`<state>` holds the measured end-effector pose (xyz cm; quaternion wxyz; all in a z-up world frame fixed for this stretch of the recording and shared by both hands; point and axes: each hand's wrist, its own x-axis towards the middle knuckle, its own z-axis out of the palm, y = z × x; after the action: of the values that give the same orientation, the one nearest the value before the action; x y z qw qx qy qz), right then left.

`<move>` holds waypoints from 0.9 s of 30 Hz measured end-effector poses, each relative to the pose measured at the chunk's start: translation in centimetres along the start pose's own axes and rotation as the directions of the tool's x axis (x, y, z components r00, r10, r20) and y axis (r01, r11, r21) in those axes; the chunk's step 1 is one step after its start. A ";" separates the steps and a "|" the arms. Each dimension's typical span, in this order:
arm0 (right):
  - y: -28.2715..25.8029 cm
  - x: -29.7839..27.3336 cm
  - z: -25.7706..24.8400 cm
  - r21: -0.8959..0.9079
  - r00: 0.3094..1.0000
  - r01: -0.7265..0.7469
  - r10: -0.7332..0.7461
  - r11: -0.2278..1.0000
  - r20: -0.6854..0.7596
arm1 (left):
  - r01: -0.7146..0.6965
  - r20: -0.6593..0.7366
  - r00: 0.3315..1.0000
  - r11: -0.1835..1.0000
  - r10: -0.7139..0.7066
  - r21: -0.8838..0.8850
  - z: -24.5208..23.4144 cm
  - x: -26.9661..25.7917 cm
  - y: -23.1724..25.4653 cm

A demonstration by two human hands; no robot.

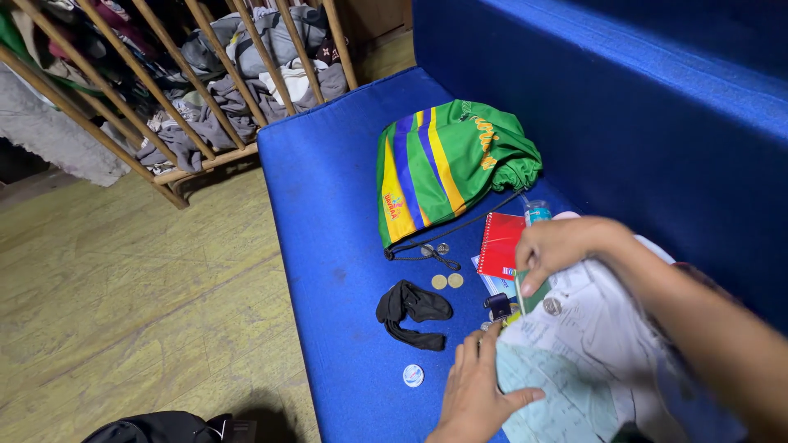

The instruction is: The person removes a black backpack from its plastic packaging and places it on a chair. They then pick up a small pouch, a light blue pouch, and several sheets of paper from a nearby blue sofa and place them into the backpack. The person also picks up a green notebook, flips through its pages, and places it inside the backpack.

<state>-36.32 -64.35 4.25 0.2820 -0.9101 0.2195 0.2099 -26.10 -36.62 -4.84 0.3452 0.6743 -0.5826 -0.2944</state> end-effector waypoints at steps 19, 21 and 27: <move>-10.5 -8.2 -8.6 -0.077 0.070 -0.068 -0.072 0.995 -0.995 | 0.194 -0.251 0.950 0.981 -0.185 0.010 -4.2 -0.7 -1.0; -11.1 -7.9 -8.6 -0.134 -0.035 0.023 -0.133 0.991 -0.990 | 0.162 -0.303 0.940 0.987 -0.159 -0.013 -5.6 -0.2 -0.2; -12.9 -7.7 -7.0 -0.254 -0.273 0.204 -0.194 0.945 -0.942 | 0.110 -0.429 0.876 0.957 -0.222 -0.269 -7.4 1.4 0.0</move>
<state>-34.08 -56.83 18.81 0.0363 -0.7479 0.2026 -0.6311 -20.03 -37.13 -0.46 0.5227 0.7263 -0.3860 -0.2243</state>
